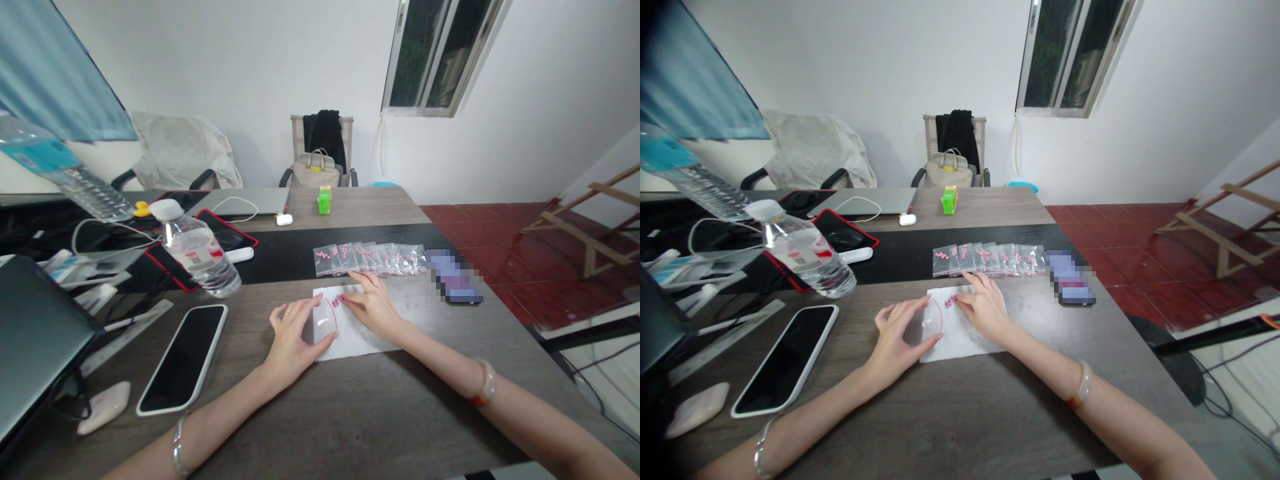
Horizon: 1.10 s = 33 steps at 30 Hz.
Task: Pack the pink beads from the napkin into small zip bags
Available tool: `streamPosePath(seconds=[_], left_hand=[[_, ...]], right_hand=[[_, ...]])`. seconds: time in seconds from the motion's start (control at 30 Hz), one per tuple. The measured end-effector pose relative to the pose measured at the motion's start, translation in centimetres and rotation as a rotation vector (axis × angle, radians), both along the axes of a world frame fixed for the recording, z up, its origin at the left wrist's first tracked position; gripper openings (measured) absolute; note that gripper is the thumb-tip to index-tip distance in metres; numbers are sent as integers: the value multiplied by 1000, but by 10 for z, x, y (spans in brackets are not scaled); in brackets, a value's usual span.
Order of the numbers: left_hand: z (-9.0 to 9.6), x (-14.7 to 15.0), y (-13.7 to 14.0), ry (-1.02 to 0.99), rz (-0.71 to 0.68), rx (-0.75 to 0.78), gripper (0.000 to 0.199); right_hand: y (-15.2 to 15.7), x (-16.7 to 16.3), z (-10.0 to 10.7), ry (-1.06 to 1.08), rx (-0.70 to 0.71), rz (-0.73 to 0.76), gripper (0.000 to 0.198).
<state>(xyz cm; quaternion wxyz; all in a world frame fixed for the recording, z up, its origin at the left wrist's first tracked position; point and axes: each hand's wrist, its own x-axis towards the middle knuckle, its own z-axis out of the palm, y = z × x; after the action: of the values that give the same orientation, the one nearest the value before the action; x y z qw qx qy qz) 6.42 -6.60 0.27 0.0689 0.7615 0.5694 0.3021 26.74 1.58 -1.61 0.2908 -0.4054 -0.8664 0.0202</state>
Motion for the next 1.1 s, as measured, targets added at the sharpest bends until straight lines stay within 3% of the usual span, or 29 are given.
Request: streamPosePath(seconds=[0.37,0.5,0.67,0.83,0.97,1.1], left_hand=[[1,1,1,-4,-7,-14,50],[1,1,1,-5,-1,-17,51],[2,1,1,-20,-13,-23,52],[3,1,1,-36,-38,-45,52],[2,0,1,-81,-8,-30,47],[2,0,2,-142,48,-22,43]], right_hand=[[3,-4,8,-37,56,80,17],[-2,-6,7,175,113,85,14],[-16,-13,10,372,116,196,11],[-23,-16,13,324,83,306,15],[-20,-14,15,349,41,245,21],[-17,-12,17,109,-41,231,33]])
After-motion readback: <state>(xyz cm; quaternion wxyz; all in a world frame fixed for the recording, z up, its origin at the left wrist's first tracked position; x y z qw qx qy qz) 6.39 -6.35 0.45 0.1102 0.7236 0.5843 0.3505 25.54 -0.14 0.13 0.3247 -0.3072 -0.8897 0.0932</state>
